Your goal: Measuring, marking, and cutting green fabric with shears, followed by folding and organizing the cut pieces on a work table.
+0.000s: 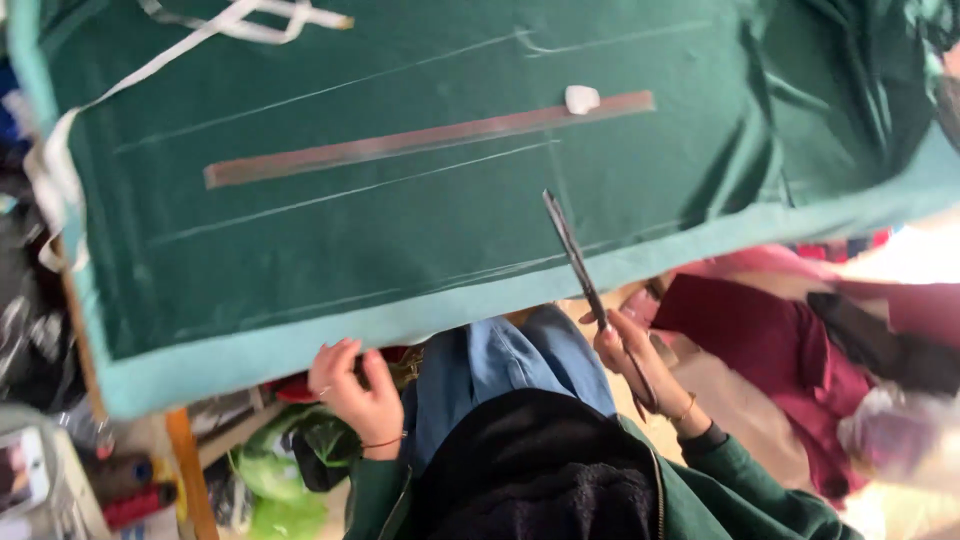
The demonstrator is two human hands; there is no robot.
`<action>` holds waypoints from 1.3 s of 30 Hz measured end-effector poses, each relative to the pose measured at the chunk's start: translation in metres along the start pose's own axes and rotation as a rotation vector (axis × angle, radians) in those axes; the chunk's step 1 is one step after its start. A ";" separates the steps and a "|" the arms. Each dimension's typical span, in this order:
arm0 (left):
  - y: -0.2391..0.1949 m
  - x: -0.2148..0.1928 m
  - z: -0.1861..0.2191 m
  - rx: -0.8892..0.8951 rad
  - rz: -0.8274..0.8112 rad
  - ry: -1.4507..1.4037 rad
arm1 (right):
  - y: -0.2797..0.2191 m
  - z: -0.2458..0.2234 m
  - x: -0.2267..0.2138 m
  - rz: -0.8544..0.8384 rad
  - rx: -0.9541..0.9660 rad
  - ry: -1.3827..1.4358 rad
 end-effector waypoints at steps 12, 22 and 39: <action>-0.015 0.321 0.252 0.520 -0.732 -0.086 | -0.016 0.067 -0.235 0.301 -0.092 0.104; 0.033 0.571 0.360 0.377 -0.606 0.028 | -0.013 0.087 -0.403 0.139 0.175 -0.291; 0.080 0.656 0.367 0.331 -0.456 0.317 | 0.089 -0.037 -0.452 -0.070 0.218 -0.122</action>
Point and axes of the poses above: each hand's wrist, its own y-axis towards the middle knuckle, its own x-axis out of the palm, z = x × y, the point moved 9 cm from there along y, towards the middle knuckle, and after that the axes turned 6 degrees about -z, right-handed, at the moved point
